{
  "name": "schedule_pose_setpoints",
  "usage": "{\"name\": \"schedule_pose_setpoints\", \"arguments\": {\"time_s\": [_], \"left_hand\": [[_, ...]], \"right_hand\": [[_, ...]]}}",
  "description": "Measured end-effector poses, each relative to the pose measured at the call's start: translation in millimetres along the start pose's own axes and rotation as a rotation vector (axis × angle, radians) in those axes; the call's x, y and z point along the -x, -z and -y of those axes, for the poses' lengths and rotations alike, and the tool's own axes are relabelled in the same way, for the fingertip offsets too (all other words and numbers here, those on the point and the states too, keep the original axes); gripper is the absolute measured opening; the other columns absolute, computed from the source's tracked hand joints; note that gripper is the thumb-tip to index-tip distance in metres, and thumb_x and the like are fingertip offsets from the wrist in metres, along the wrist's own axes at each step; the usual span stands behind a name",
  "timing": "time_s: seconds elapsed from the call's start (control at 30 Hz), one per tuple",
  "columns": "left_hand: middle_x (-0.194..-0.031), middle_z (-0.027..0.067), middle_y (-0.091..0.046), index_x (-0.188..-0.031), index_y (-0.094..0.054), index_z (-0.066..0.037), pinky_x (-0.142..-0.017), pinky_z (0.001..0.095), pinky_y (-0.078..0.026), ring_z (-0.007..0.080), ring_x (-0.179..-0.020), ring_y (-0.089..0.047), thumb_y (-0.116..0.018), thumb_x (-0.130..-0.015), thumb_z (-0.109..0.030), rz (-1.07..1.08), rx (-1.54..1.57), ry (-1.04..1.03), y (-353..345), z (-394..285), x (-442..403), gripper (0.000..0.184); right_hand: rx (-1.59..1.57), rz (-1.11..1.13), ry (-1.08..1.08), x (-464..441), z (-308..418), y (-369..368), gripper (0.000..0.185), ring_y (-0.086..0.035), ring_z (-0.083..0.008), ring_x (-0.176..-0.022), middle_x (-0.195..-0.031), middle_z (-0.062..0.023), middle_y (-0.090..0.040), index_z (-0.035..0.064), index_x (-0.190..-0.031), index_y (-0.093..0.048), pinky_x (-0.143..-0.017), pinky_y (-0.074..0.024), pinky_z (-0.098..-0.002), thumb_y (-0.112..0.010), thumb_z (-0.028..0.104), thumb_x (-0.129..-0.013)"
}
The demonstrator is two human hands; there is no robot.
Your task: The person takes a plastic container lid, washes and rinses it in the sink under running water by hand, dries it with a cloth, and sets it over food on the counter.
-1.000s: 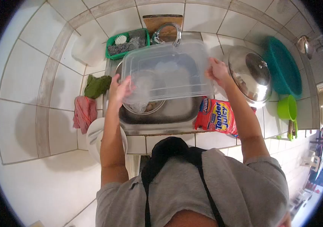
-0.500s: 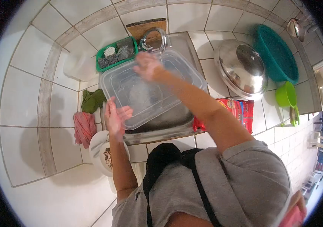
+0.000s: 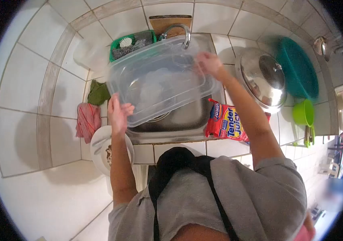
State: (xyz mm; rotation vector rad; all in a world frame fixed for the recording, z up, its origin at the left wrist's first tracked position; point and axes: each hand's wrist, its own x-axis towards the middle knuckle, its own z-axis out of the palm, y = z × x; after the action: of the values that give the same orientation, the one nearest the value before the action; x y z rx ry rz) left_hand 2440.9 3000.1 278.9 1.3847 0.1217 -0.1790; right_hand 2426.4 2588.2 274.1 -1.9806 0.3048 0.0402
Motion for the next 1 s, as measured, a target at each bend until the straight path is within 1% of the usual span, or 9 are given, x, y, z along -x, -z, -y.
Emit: {"name": "schedule_pose_setpoints", "arguments": {"time_s": [0.07,0.17,0.37,0.57,0.63,0.67,0.73,0.83,1.0], "left_hand": [[-0.077,0.0089,-0.060,-0.122,-0.050,-0.006,-0.049,0.0260,-0.047,0.0169,-0.057,-0.060,-0.047,-0.097,-0.039,-0.055,-0.083,0.010,-9.3,23.1,-22.7,0.041],[-0.078,0.0055,-0.060,-0.108,-0.059,-0.004,-0.048,0.0247,-0.045,0.0133,-0.056,-0.057,-0.050,-0.095,-0.040,-0.053,-0.132,0.014,-36.0,51.3,-47.2,0.039],[-0.078,0.0026,-0.060,-0.098,-0.062,-0.005,-0.051,0.0257,-0.044,0.0107,-0.063,-0.056,-0.051,-0.095,-0.038,0.105,-0.061,0.193,-117.2,78.4,-61.7,0.034],[-0.086,0.0039,-0.063,-0.099,-0.061,-0.007,-0.067,0.0318,-0.050,0.0158,-0.077,-0.061,-0.051,-0.095,-0.033,0.443,0.109,0.437,-169.6,77.2,-59.8,0.029],[-0.095,0.0046,-0.063,-0.104,-0.059,-0.007,-0.074,0.0371,-0.051,0.0164,-0.086,-0.061,-0.050,-0.095,-0.036,0.757,0.031,0.473,-177.0,76.1,-63.1,0.032],[-0.095,0.0046,-0.063,-0.104,-0.059,-0.007,-0.074,0.0371,-0.051,0.0164,-0.086,-0.061,-0.050,-0.095,-0.036,0.758,0.033,0.477,-181.5,76.1,-64.0,0.032],[-0.121,0.0122,-0.057,-0.126,-0.050,-0.006,-0.088,0.0459,-0.048,0.0250,-0.109,-0.056,-0.046,-0.095,-0.044,0.781,-0.092,0.541,-198.4,57.1,-54.0,0.050],[-0.134,0.0188,-0.045,-0.134,-0.040,-0.004,-0.094,0.0560,-0.042,0.0364,-0.123,-0.044,-0.034,-0.092,-0.062,0.827,-0.017,0.653,-220.1,49.8,-61.5,0.072],[-0.140,0.0273,-0.034,-0.140,-0.029,0.000,-0.101,0.0638,-0.030,0.0492,-0.131,-0.027,-0.020,-0.087,-0.073,0.772,0.118,0.784,-237.8,34.0,-55.3,0.091]], "right_hand": [[-0.510,-0.034,-0.253,39.7,55.4,28.2,0.052,-0.065,-0.0314,-0.096,-0.110,-0.0240,-0.058,-0.0040,-0.128,-0.043,-0.073,-0.0559,-0.0394,-0.058,0.029,-0.091],[-0.513,-0.104,-0.156,72.9,87.1,62.5,0.046,-0.068,-0.0282,-0.082,-0.105,-0.0218,-0.061,-0.0029,-0.126,-0.044,-0.066,-0.0569,-0.0352,-0.055,0.028,-0.093],[-0.353,-0.244,0.017,120.6,118.7,108.4,0.046,-0.068,-0.0263,-0.079,-0.096,-0.0196,-0.064,-0.0055,-0.124,-0.045,-0.067,-0.0573,-0.0332,-0.055,0.029,-0.094],[-0.202,-0.412,0.075,167.4,154.1,122.4,0.041,-0.068,-0.0206,-0.075,-0.092,-0.0160,-0.066,-0.0073,-0.117,-0.051,-0.064,-0.0572,-0.0292,-0.057,0.026,-0.093],[-0.156,-0.433,0.088,179.5,163.0,121.0,0.040,-0.068,-0.0198,-0.075,-0.092,-0.0155,-0.066,-0.0071,-0.117,-0.051,-0.064,-0.0571,-0.0287,-0.057,0.024,-0.093],[-0.112,-0.451,0.107,185.2,167.9,120.1,0.039,-0.068,-0.0190,-0.075,-0.092,-0.0150,-0.066,-0.0070,-0.118,-0.051,-0.064,-0.0571,-0.0283,-0.057,0.023,-0.093],[-0.057,-0.476,0.116,198.6,180.0,116.9,0.038,-0.068,-0.0192,-0.076,-0.093,-0.0147,-0.066,-0.0062,-0.118,-0.051,-0.065,-0.0570,-0.0284,-0.056,0.022,-0.093],[0.022,-0.491,0.153,215.0,191.1,119.6,0.035,-0.068,-0.0196,-0.079,-0.095,-0.0145,-0.067,-0.0043,-0.119,-0.051,-0.067,-0.0567,-0.0289,-0.055,0.019,-0.094],[0.046,-0.470,0.187,231.2,174.9,141.0,0.029,-0.068,-0.0207,-0.086,-0.099,-0.0151,-0.067,-0.0013,-0.118,-0.050,-0.073,-0.0558,-0.0304,-0.053,0.015,-0.094]]}}
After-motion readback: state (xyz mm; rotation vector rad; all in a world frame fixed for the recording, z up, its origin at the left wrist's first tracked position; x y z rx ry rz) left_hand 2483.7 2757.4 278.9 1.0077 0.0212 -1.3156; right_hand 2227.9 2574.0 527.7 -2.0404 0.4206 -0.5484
